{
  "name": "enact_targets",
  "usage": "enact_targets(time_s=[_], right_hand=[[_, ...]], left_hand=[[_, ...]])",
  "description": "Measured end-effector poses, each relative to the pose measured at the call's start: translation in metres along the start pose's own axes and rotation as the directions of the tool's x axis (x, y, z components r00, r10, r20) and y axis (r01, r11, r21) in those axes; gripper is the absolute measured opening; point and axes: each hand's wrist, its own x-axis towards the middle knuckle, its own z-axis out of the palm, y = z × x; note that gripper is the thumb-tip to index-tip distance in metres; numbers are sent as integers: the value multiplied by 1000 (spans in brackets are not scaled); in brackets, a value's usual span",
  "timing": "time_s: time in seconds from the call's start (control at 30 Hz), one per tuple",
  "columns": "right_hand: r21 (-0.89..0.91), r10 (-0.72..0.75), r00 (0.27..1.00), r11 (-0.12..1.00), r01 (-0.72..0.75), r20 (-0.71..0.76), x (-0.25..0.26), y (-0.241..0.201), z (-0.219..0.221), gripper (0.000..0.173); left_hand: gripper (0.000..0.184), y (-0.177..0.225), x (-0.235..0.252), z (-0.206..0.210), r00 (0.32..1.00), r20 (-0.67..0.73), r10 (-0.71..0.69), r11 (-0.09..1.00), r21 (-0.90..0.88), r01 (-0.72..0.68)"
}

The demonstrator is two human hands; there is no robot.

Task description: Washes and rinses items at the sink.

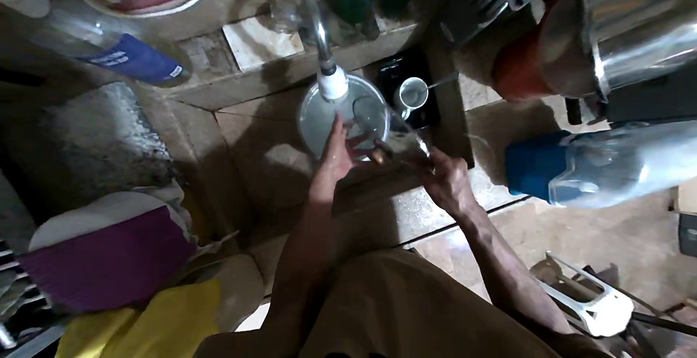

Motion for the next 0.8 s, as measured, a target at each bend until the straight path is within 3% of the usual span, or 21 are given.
enact_targets(time_s=[0.07, 0.13, 0.17, 0.23, 0.33, 0.37, 0.43, 0.47, 0.57, 0.63, 0.73, 0.8], right_hand=[[-172, -179, 984, 969, 178, 9, -9, -6, -6, 20], [-245, -307, 952, 922, 300, 10, -11, 1, 1, 24], [-260, -345, 938, 908, 327, -22, -10, 8, 10, 23], [-286, -350, 934, 904, 317, -69, -1, 22, 27, 21], [-214, -245, 970, 947, 240, 5, 14, 33, 40, 34], [-118, -171, 984, 977, 175, 46, 16, 31, 39, 55], [249, 83, 983, 961, -122, 162, 18, 24, 31, 102], [455, 221, 955, 843, -288, 196, 21, 22, 31, 104], [745, 434, 849, 449, -493, 300, 49, 24, 46, 47], [763, 501, 793, 342, -549, 347, 64, 22, 62, 23], [834, 534, 769, 194, -516, 351, 65, 18, 88, 9], [878, 546, 774, 137, -459, 320, 56, 18, 106, 14]], left_hand=[[92, 2, -15, -3, 985, 169, 32, 995, -96, -15], [77, -2, -20, -14, 947, 291, 138, 980, -176, -88], [61, -4, -19, -19, 938, 296, 181, 972, -197, -126], [51, -6, -13, -27, 938, 225, 264, 945, -254, -204], [54, -7, -3, -44, 931, 116, 347, 883, -374, -283], [57, -6, 1, -47, 930, 80, 359, 871, -387, -303], [61, -2, 4, -55, 923, 34, 384, 854, -392, -340], [62, 1, 5, -57, 919, 19, 393, 856, -372, -358], [59, 16, 5, -56, 909, -70, 410, 890, -189, -416], [55, 26, 6, -55, 868, -164, 468, 881, 10, -473], [47, 33, 11, -51, 720, -297, 627, 777, 308, -550], [41, 21, 14, -46, 583, -415, 698, 716, 381, -585]])
